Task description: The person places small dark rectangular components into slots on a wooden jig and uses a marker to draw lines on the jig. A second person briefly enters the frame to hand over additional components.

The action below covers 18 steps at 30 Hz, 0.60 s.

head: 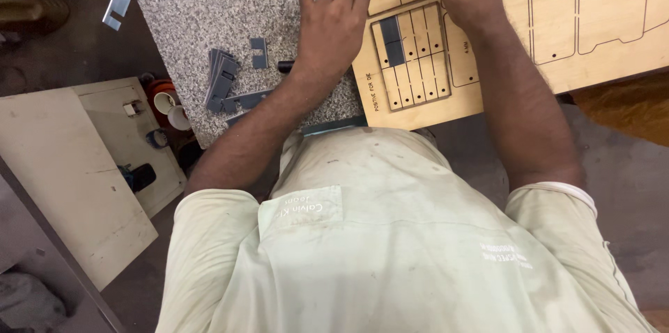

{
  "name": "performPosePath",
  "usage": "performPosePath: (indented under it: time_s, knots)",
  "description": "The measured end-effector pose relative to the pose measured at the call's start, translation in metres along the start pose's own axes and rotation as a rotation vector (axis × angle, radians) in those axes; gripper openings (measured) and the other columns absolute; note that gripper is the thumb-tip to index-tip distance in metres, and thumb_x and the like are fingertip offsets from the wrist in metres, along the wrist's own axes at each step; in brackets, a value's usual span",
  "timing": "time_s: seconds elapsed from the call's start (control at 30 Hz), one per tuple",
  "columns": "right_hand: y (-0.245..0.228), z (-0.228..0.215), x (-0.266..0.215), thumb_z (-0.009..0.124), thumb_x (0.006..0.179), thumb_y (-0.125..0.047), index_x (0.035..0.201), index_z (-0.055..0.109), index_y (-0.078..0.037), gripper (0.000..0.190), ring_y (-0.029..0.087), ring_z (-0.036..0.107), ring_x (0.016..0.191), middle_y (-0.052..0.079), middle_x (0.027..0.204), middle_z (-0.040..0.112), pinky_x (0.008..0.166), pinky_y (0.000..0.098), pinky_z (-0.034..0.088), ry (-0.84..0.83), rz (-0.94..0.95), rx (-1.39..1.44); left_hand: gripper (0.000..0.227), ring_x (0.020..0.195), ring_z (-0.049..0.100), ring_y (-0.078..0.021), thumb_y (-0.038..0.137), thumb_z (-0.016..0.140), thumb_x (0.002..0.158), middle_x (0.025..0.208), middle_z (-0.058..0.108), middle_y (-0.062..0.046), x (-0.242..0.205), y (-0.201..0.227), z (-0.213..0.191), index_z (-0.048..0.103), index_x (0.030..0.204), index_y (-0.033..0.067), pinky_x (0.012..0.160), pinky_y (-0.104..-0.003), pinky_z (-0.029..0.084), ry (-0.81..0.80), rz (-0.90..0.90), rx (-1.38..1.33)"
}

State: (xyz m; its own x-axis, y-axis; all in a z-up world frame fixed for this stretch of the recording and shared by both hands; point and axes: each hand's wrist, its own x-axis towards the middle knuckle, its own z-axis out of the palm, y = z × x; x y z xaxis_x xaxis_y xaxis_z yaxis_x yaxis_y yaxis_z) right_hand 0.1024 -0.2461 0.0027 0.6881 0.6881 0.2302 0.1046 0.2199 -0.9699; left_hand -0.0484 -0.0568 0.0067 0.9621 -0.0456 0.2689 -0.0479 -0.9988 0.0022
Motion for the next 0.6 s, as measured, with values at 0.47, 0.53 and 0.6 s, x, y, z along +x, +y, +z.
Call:
performPosePath:
  time_s: [0.47, 0.53, 0.6]
  knots:
    - [0.02, -0.007, -0.012, 0.075, 0.118, 0.0, 0.122, 0.07, 0.0, 0.007, 0.01, 0.07, 0.098, 0.005, 0.109, 0.072, 0.084, 0.0254, 0.057, 0.031, 0.098, -0.126, 0.041, 0.142, 0.046, -0.0269, 0.005, 0.063, 0.099, 0.147, 0.056, -0.013, 0.005, 0.001, 0.001, 0.063, 0.14, -0.0013, 0.116, -0.052, 0.038, 0.053, -0.022, -0.117]
    - [0.018, -0.006, -0.006, 0.076, 0.117, 0.001, 0.124, 0.068, 0.0, 0.011, 0.011, 0.071, 0.104, 0.006, 0.117, 0.072, 0.089, 0.0265, 0.059, 0.011, 0.052, -0.097, 0.04, 0.141, 0.047, -0.0274, 0.006, 0.064, 0.1, 0.145, 0.057, -0.013, 0.008, -0.003, -0.002, 0.064, 0.139, -0.0028, 0.115, -0.052, 0.039, 0.078, -0.015, -0.145]
    - [0.015, -0.005, -0.003, 0.073, 0.114, 0.001, 0.127, 0.066, 0.001, 0.014, 0.013, 0.072, 0.114, 0.006, 0.121, 0.072, 0.1, 0.0292, 0.061, 0.015, 0.071, -0.067, 0.04, 0.14, 0.047, -0.0275, 0.005, 0.064, 0.099, 0.144, 0.058, -0.013, 0.01, -0.004, -0.003, 0.064, 0.139, -0.0028, 0.115, -0.051, 0.04, 0.088, -0.013, -0.139]
